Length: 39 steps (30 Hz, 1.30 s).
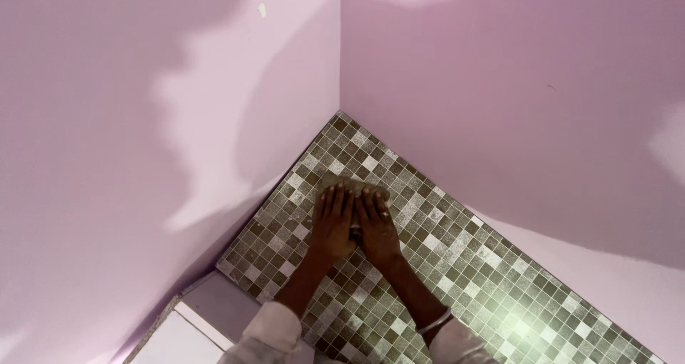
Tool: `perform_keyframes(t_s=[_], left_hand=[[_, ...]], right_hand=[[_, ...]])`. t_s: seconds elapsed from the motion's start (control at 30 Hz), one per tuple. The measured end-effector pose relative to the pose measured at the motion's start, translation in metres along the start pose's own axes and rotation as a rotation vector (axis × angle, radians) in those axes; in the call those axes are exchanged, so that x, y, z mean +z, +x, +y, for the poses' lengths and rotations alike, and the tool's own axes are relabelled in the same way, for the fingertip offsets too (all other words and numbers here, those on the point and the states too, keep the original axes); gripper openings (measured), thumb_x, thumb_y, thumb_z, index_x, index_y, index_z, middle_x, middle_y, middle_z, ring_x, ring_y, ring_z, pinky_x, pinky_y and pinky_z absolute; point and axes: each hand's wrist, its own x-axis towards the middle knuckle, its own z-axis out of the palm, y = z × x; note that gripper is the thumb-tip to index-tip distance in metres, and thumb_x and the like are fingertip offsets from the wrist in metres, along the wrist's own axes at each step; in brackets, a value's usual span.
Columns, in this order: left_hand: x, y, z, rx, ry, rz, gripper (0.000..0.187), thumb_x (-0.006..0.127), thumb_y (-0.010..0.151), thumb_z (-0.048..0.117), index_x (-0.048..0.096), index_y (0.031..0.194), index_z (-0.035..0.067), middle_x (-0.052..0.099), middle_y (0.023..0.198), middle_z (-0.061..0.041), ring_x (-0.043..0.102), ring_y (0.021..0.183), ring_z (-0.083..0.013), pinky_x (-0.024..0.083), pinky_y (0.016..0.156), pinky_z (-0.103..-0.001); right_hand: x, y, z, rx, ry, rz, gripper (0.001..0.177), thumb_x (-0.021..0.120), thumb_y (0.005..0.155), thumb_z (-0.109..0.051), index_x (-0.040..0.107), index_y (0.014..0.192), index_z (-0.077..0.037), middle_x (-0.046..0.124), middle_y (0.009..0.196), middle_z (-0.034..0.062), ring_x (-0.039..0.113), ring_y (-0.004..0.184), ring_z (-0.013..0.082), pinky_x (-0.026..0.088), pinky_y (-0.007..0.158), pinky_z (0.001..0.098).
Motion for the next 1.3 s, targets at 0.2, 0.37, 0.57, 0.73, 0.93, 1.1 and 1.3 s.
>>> perform_keyframes(t_s=[0.2,0.37,0.57,0.73,0.93,1.1,1.3], left_hand=[[-0.017,0.101,-0.002,0.134,-0.125,0.061,0.101,0.089,0.064,0.025,0.040,0.150,0.006,0.028,0.165,-0.023,0.023,0.156,-0.0414,0.015,0.129,-0.055],[-0.013,0.064,0.000,0.082,-0.184,0.054,0.107,0.090,0.065,0.027,0.032,0.152,0.003,0.025,0.162,-0.028,0.019,0.153,-0.0450,0.012,0.125,-0.059],[-0.005,0.056,-0.039,-0.052,-0.277,0.203,0.102,0.085,0.080,0.028,0.028,0.157,-0.004,0.037,0.160,-0.024,0.027,0.154,-0.0400,0.015,0.129,-0.058],[-0.032,0.137,-0.046,-0.047,-0.113,0.166,0.107,0.084,0.068,0.016,0.028,0.157,-0.005,0.038,0.163,-0.022,0.031,0.153,-0.0355,0.018,0.128,-0.048],[-0.026,0.135,-0.038,0.164,-0.159,0.050,0.099,0.085,0.071,0.024,0.035,0.155,0.009,0.035,0.162,-0.018,0.029,0.152,-0.0358,0.015,0.127,-0.050],[0.005,0.066,-0.040,0.163,-0.005,0.247,0.086,0.073,0.091,0.029,0.031,0.162,0.006,0.033,0.170,-0.015,0.027,0.161,-0.0304,0.013,0.135,-0.048],[-0.021,0.118,-0.059,-0.016,-0.133,0.187,0.097,0.075,0.075,0.025,0.030,0.157,0.003,0.029,0.165,-0.020,0.025,0.155,-0.0347,0.012,0.127,-0.051]], right_hand=[[0.004,0.048,0.050,0.219,-0.015,0.095,0.074,0.081,0.085,-0.021,0.048,0.150,-0.006,0.042,0.160,0.0218,0.044,0.145,0.0409,0.050,0.109,0.0517],[-0.002,0.042,0.028,0.200,-0.045,-0.006,0.089,0.089,0.074,-0.023,0.046,0.149,-0.001,0.043,0.156,0.0273,0.043,0.142,0.0489,0.051,0.104,0.0560],[-0.005,0.093,0.007,0.052,-0.022,-0.091,0.107,0.097,0.056,-0.028,0.046,0.147,-0.003,0.040,0.157,0.0240,0.041,0.143,0.0496,0.041,0.112,0.0639],[-0.006,0.143,0.046,0.114,-0.083,-0.052,0.076,0.088,0.071,-0.019,0.051,0.136,-0.004,0.053,0.150,0.0197,0.062,0.128,0.0390,0.057,0.102,0.0506],[0.003,0.088,0.041,0.188,-0.091,0.230,0.071,0.084,0.083,-0.016,0.052,0.144,-0.001,0.064,0.139,0.0233,0.075,0.104,0.0347,0.066,0.069,0.0399],[0.020,0.064,0.006,0.219,-0.212,0.137,0.063,0.082,0.088,-0.015,0.053,0.143,-0.002,0.061,0.143,0.0248,0.071,0.115,0.0351,0.066,0.074,0.0410],[0.006,0.129,0.028,0.003,-0.251,0.110,0.083,0.084,0.068,-0.027,0.052,0.140,-0.002,0.052,0.146,0.0253,0.054,0.130,0.0416,0.055,0.102,0.0566]])
